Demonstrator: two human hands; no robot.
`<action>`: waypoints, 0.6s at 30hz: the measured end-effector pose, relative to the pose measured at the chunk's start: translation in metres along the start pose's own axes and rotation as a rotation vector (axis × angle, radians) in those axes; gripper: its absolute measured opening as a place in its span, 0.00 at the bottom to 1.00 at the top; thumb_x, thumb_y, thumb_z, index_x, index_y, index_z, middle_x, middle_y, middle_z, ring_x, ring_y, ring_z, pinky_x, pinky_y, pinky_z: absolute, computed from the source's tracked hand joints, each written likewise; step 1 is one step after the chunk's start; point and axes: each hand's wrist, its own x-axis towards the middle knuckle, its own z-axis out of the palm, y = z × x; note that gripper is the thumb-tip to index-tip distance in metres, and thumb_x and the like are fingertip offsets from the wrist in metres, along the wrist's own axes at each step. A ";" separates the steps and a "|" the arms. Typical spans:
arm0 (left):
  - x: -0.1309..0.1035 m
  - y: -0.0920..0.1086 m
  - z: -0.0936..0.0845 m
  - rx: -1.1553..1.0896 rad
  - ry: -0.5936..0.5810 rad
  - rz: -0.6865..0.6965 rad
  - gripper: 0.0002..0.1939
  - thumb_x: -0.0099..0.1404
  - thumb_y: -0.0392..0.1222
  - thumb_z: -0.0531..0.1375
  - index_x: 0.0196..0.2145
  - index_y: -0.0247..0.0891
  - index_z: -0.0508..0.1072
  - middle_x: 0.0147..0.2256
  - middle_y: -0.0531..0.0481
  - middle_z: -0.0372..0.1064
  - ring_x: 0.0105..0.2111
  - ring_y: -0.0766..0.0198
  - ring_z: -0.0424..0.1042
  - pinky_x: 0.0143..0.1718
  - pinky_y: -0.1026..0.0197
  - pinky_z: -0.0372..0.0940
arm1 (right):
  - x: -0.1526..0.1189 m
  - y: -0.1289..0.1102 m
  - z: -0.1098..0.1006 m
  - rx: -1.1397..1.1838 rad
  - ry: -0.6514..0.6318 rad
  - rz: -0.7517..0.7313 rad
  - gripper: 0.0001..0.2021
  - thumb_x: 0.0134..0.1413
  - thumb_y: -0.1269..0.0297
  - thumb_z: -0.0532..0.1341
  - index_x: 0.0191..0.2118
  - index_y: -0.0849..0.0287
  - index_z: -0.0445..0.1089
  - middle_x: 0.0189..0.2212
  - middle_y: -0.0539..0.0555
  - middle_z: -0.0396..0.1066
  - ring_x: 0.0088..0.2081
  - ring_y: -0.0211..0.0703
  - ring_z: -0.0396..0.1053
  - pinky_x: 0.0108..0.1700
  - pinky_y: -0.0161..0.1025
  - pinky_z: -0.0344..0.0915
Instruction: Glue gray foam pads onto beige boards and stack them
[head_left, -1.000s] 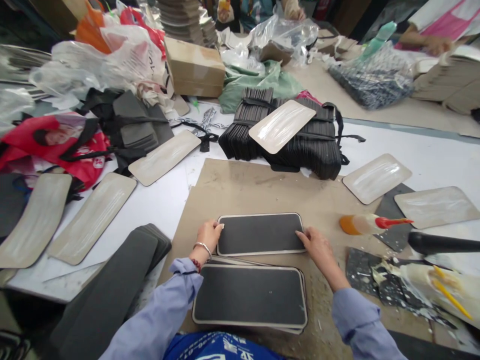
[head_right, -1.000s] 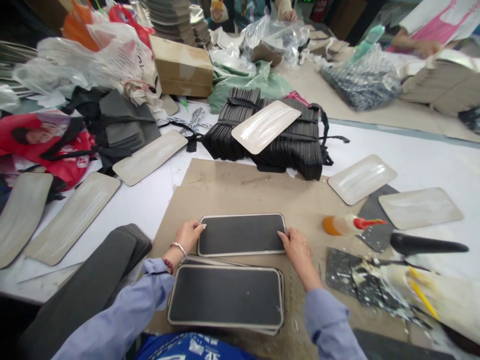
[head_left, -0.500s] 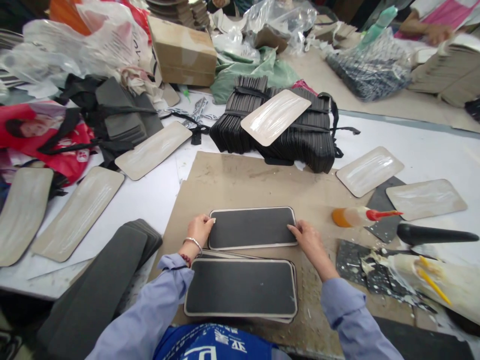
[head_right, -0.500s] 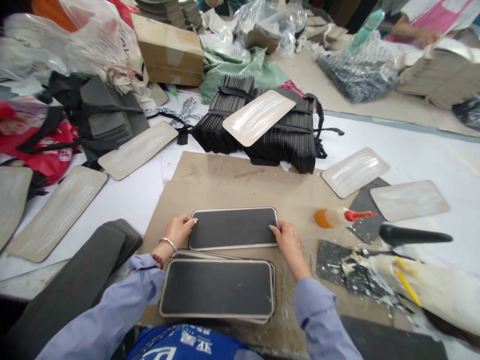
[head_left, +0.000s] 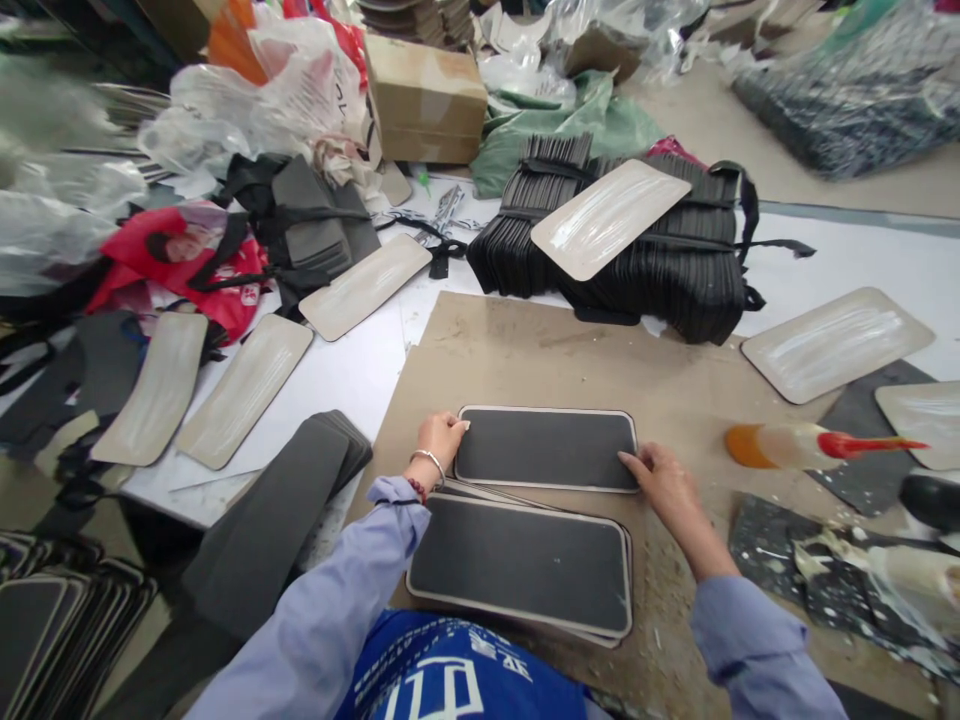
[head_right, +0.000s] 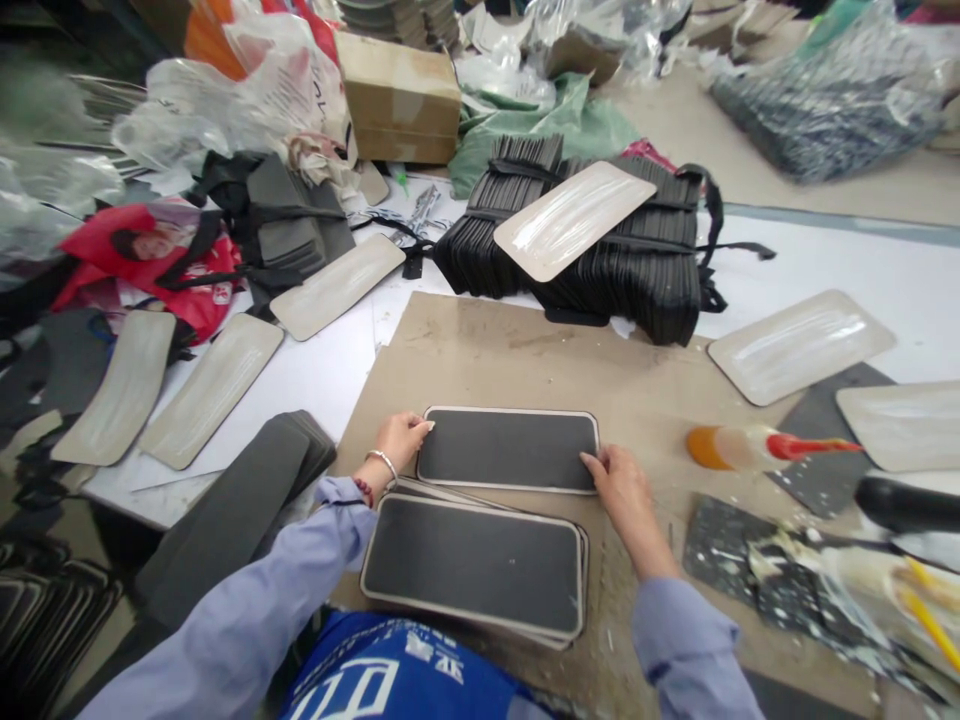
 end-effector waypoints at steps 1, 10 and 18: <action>0.000 0.000 0.000 0.007 0.002 0.001 0.08 0.57 0.41 0.58 0.26 0.34 0.74 0.22 0.48 0.71 0.24 0.65 0.69 0.30 0.64 0.59 | 0.000 0.000 0.000 -0.002 0.002 0.000 0.19 0.44 0.43 0.48 0.20 0.55 0.55 0.18 0.50 0.58 0.24 0.41 0.58 0.29 0.39 0.53; 0.003 -0.002 0.003 0.090 -0.001 0.021 0.11 0.59 0.43 0.56 0.28 0.33 0.74 0.25 0.44 0.73 0.25 0.62 0.70 0.30 0.63 0.60 | -0.001 -0.001 0.001 -0.014 0.032 -0.051 0.15 0.47 0.51 0.52 0.20 0.55 0.53 0.19 0.49 0.58 0.24 0.40 0.56 0.30 0.38 0.51; 0.002 0.001 0.003 0.141 0.005 0.014 0.12 0.60 0.44 0.55 0.29 0.33 0.74 0.25 0.44 0.73 0.26 0.62 0.71 0.30 0.64 0.60 | 0.000 -0.003 0.001 -0.034 0.009 -0.015 0.13 0.48 0.55 0.55 0.21 0.55 0.53 0.19 0.49 0.58 0.25 0.40 0.57 0.29 0.38 0.51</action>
